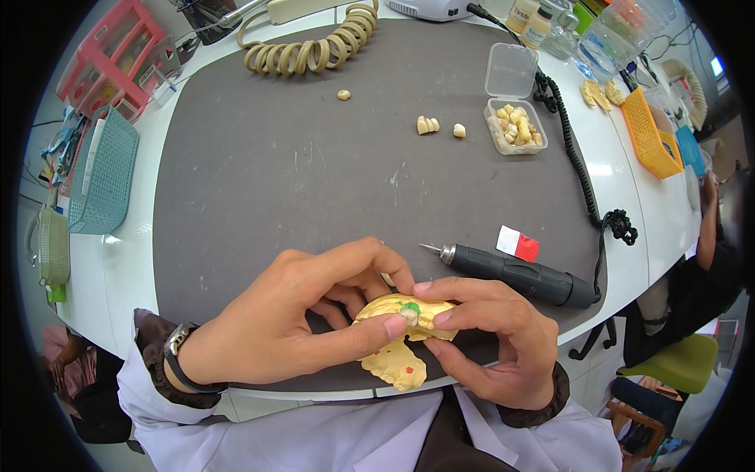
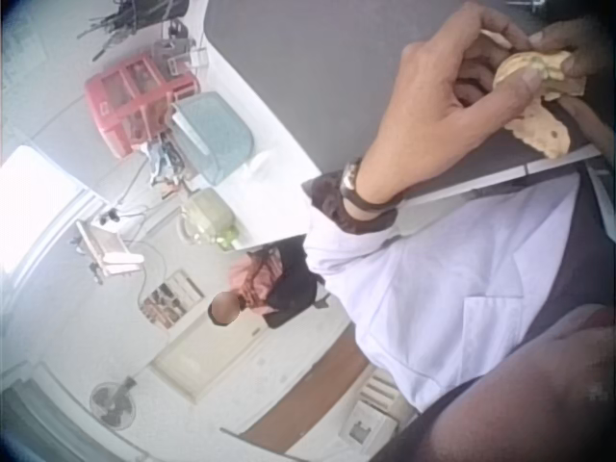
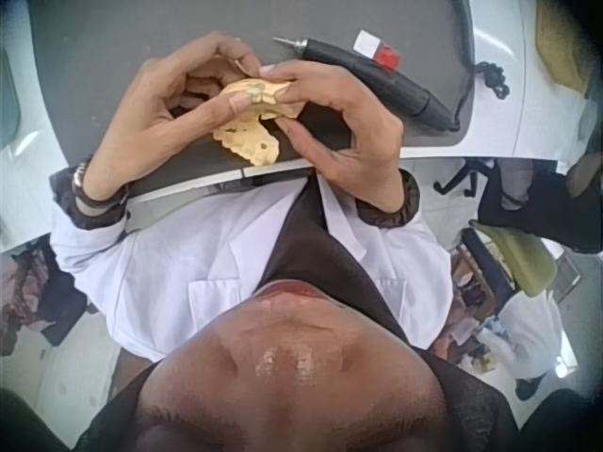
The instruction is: The person fits dental crown pieces onto a yellow jaw model, uses a strip of articulating paper between the crowns, and trims a crown piece with a rotary tool.
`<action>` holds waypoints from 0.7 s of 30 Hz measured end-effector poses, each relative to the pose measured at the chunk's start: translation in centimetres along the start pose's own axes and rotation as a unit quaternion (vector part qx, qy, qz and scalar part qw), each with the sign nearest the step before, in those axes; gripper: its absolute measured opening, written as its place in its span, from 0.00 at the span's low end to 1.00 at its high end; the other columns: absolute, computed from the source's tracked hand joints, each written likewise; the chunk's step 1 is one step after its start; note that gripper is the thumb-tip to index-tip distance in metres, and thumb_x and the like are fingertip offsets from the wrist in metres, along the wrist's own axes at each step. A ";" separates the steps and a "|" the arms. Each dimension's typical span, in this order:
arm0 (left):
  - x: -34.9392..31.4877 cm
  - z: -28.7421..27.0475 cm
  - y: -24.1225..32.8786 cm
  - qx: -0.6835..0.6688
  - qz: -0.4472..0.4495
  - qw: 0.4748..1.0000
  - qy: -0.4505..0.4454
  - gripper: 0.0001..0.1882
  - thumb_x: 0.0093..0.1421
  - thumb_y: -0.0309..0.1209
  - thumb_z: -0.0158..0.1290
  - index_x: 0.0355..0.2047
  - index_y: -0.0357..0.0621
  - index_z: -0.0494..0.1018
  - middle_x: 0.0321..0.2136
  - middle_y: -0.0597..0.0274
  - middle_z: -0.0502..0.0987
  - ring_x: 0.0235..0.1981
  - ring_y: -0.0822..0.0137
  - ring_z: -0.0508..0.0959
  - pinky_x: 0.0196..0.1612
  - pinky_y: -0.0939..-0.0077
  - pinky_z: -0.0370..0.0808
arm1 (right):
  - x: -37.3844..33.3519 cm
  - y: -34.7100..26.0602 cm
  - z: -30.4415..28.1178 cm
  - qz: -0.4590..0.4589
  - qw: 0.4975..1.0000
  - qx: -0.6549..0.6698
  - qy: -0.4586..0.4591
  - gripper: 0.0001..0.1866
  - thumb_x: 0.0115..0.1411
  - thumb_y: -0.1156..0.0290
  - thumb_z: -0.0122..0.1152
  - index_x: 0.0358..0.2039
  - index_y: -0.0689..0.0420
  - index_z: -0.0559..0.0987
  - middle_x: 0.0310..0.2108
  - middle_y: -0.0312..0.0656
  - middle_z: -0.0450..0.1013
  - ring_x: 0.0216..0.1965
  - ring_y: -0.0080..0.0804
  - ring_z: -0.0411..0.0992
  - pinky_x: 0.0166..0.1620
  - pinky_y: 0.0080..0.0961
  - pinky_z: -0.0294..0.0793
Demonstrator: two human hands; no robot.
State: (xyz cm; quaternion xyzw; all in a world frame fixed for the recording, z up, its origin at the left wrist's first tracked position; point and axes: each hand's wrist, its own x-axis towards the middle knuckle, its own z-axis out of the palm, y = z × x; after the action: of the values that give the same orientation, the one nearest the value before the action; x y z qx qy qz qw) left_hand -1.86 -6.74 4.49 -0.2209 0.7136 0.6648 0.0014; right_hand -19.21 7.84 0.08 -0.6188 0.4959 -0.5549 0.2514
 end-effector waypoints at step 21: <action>0.1 0.0 0.0 0.005 0.001 1.000 0.001 0.15 0.62 0.31 0.56 0.46 0.36 0.69 0.34 0.56 0.80 0.37 0.70 0.82 0.39 0.81 0.79 | -0.1 0.0 0.0 0.001 1.000 -0.003 0.004 0.20 0.50 0.86 0.66 0.44 0.60 0.76 0.47 0.51 0.75 0.42 0.41 0.78 0.41 0.26 0.79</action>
State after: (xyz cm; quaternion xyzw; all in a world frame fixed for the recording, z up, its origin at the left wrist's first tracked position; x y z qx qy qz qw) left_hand -1.97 -6.76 4.40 -0.2213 0.7171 0.6609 0.0011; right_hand -19.19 7.91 0.04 -0.6166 0.4993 -0.5557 0.2485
